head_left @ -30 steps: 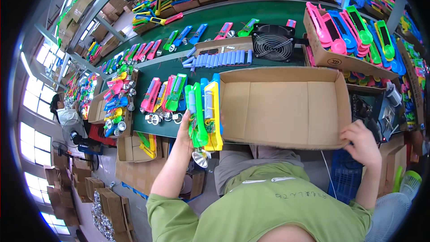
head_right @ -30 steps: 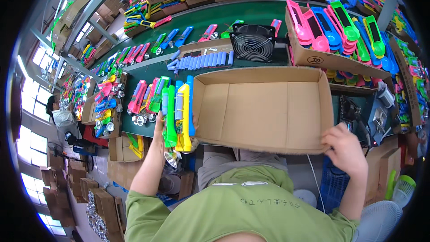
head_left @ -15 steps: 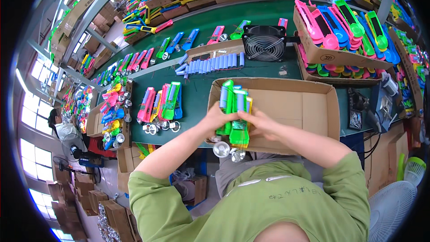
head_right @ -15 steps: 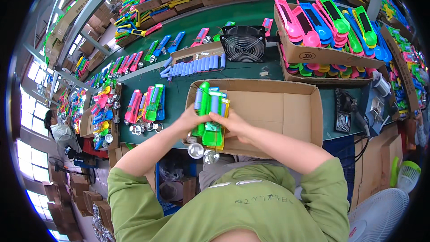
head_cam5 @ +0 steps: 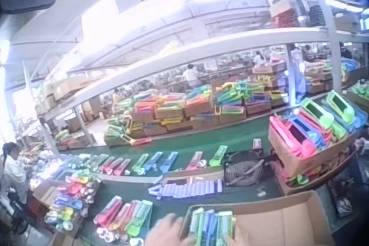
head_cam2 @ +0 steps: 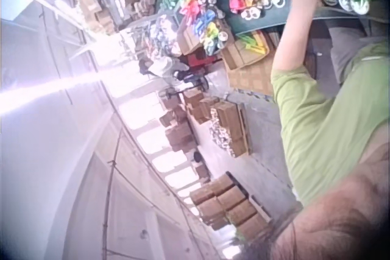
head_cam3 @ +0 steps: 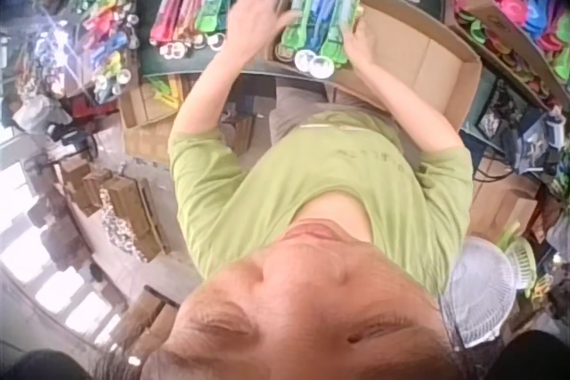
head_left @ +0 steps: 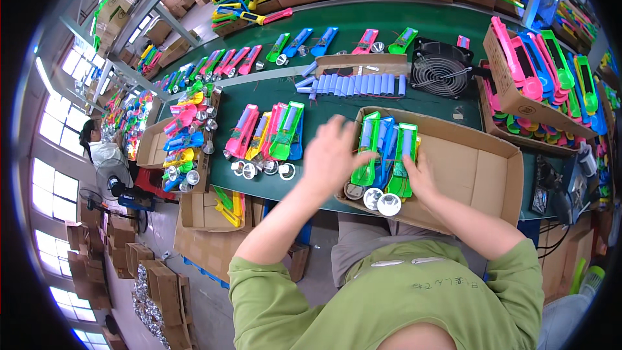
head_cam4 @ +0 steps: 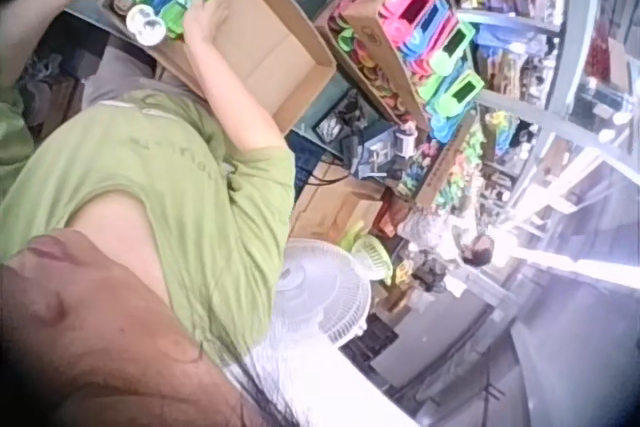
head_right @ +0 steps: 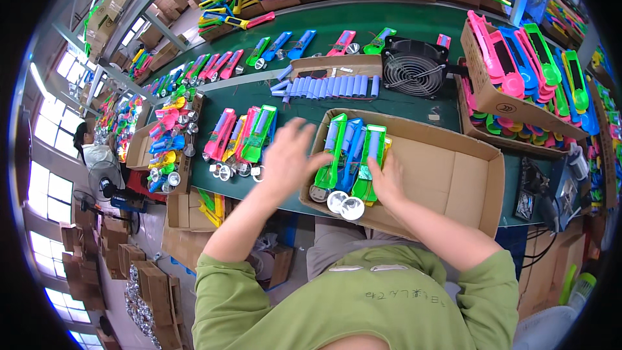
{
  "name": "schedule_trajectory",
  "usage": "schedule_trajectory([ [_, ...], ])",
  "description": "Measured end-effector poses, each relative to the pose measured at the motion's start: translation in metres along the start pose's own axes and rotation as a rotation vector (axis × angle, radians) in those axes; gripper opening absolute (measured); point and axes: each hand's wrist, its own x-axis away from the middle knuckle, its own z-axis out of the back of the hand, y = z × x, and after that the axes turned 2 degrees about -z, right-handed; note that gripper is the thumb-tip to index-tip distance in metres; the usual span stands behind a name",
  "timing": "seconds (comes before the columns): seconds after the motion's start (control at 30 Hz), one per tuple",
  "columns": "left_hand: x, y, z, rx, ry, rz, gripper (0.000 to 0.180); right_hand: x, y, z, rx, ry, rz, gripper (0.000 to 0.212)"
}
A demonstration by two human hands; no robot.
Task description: The person puts flashlight parts into a cardboard box by hand, solders internal wiring and components into flashlight casings using a soldering iron, and places the assembled flashlights onto the conveyor belt.
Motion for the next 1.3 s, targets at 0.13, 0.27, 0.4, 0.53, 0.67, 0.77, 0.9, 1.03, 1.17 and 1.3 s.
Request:
schedule_trajectory([
  [0.13, -0.014, -0.121, 0.029, -0.097, 0.143, 0.277, 0.041, 0.004, -0.013, 0.023, -0.104, -0.194, 0.062, 0.065],
  [0.27, 0.008, -0.278, 0.023, -0.178, -0.110, 0.613, 0.051, 0.024, -0.086, 0.043, 0.027, -0.054, 0.702, 0.064],
  [0.4, 0.047, -0.367, -0.017, 0.315, -0.185, 0.829, 0.063, 0.009, -0.149, -0.040, -0.247, -0.476, 0.426, 0.069],
  [0.53, 0.042, -0.369, -0.026, 0.826, -0.439, 1.075, 0.055, -0.028, -0.166, -0.127, -0.006, -0.573, -0.007, 0.089],
  [0.67, 0.019, -0.332, -0.019, 0.681, -0.770, 1.013, 0.059, -0.057, -0.154, -0.177, -0.062, -0.551, -0.180, 0.103],
  [0.77, 0.028, -0.318, -0.018, 0.773, -0.832, 1.039, 0.060, -0.063, -0.152, -0.198, 0.031, -0.442, -0.189, 0.101],
  [0.9, 0.042, -0.308, -0.021, 0.876, -0.652, 1.023, 0.060, -0.062, -0.158, -0.213, 0.033, -0.366, -0.170, 0.095],
  [1.03, 0.039, -0.286, -0.023, 1.166, -0.550, 1.020, 0.053, -0.067, -0.166, -0.209, -0.133, -0.339, -0.248, 0.086],
  [1.17, 0.056, -0.269, -0.022, 1.448, -0.388, 1.016, 0.045, -0.066, -0.151, -0.218, -0.409, -0.412, -0.216, 0.079],
  [1.3, 0.055, -0.251, -0.033, 1.572, -0.243, 1.003, 0.040, -0.069, -0.141, -0.218, -0.598, -0.456, -0.249, 0.073],
])
